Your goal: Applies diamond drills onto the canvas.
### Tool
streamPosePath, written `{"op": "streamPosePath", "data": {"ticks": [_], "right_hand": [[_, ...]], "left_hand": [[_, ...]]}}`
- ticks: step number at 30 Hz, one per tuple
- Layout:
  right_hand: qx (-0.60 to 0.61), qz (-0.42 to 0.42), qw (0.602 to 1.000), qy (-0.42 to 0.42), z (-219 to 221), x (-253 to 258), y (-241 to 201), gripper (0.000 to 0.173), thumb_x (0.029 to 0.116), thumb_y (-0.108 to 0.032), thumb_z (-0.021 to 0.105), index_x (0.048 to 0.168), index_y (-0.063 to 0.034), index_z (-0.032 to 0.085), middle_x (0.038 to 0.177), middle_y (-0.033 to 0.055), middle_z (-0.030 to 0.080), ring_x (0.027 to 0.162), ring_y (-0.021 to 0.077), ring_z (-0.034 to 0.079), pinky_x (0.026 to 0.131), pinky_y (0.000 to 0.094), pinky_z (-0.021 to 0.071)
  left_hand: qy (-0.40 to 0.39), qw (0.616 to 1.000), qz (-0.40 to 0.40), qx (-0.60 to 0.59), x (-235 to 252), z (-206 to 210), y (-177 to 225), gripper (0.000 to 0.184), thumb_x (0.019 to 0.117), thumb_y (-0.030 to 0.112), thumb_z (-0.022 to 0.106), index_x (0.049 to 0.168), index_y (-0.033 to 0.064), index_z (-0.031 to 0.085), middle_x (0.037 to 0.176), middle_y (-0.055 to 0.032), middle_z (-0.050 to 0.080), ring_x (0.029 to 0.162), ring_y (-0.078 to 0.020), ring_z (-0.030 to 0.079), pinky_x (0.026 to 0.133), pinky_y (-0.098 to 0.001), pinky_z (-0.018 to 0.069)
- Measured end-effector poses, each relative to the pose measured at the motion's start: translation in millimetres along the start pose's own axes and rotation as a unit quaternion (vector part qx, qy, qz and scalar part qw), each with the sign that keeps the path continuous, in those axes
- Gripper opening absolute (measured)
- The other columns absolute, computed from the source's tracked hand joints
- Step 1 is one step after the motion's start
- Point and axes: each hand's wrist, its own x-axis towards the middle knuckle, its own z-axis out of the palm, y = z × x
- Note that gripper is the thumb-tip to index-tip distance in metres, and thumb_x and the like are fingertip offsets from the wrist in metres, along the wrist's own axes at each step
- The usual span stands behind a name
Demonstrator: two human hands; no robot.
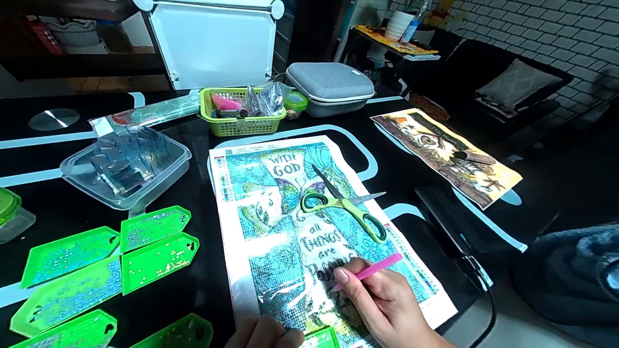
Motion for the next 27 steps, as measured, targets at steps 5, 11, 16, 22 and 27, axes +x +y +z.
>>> {"op": "streamPosePath", "data": {"ticks": [5, 11, 16, 22, 27], "right_hand": [[0.035, 0.010, 0.999, 0.004, -1, 2, 1, 0.032, 0.1097, -0.026, 0.051, 0.091, -0.0038, 0.064, 0.073, 0.0016, 0.063, 0.065, -0.0007, 0.059, 0.060, 0.0135, 0.0490], [0.166, 0.038, 0.985, -0.042, 4, -11, -37, 0.027, 0.1096, -0.022, 0.051, 0.093, -0.0039, 0.063, 0.077, 0.0038, 0.066, 0.073, 0.0020, 0.064, 0.069, 0.0184, 0.0537], [0.128, 0.000, 0.989, -0.073, 13, -18, -39, 0.029, 0.1083, -0.019, 0.053, 0.087, -0.0012, 0.063, 0.076, 0.0096, 0.064, 0.077, 0.0112, 0.063, 0.077, 0.0228, 0.0504], [0.112, -0.008, 0.990, -0.080, 13, -18, -39, 0.030, 0.1081, -0.019, 0.053, 0.086, -0.0006, 0.062, 0.074, 0.0104, 0.063, 0.076, 0.0126, 0.062, 0.076, 0.0222, 0.0492], [0.108, -0.018, 0.990, -0.087, 12, -18, -38, 0.030, 0.1079, -0.018, 0.053, 0.085, -0.0004, 0.062, 0.074, 0.0106, 0.064, 0.076, 0.0133, 0.063, 0.077, 0.0226, 0.0496]], "left_hand": [[0.007, 1.000, 0.007, 0.006, -1, 1, 0, 0.042, 0.0874, 0.030, 0.077, 0.120, 0.0043, 0.074, 0.107, -0.0189, 0.070, 0.103, -0.0374, 0.066, 0.083, -0.0430, 0.0560], [0.012, 1.000, 0.004, -0.002, 0, 1, 0, 0.042, 0.0861, 0.029, 0.079, 0.119, 0.0039, 0.074, 0.107, -0.0193, 0.070, 0.103, -0.0378, 0.066, 0.083, -0.0438, 0.0564], [0.024, 1.000, 0.005, -0.003, -1, 2, 0, 0.040, 0.0848, 0.028, 0.080, 0.117, 0.0040, 0.075, 0.106, -0.0189, 0.070, 0.103, -0.0373, 0.066, 0.083, -0.0430, 0.0567], [0.029, 1.000, 0.011, -0.002, -1, 4, -1, 0.041, 0.0837, 0.028, 0.081, 0.116, 0.0042, 0.074, 0.105, -0.0183, 0.070, 0.104, -0.0372, 0.066, 0.085, -0.0429, 0.0562], [0.024, 1.000, 0.005, 0.002, 0, 2, 2, 0.041, 0.0836, 0.029, 0.081, 0.115, 0.0034, 0.075, 0.105, -0.0191, 0.070, 0.104, -0.0384, 0.066, 0.085, -0.0444, 0.0563]]}}
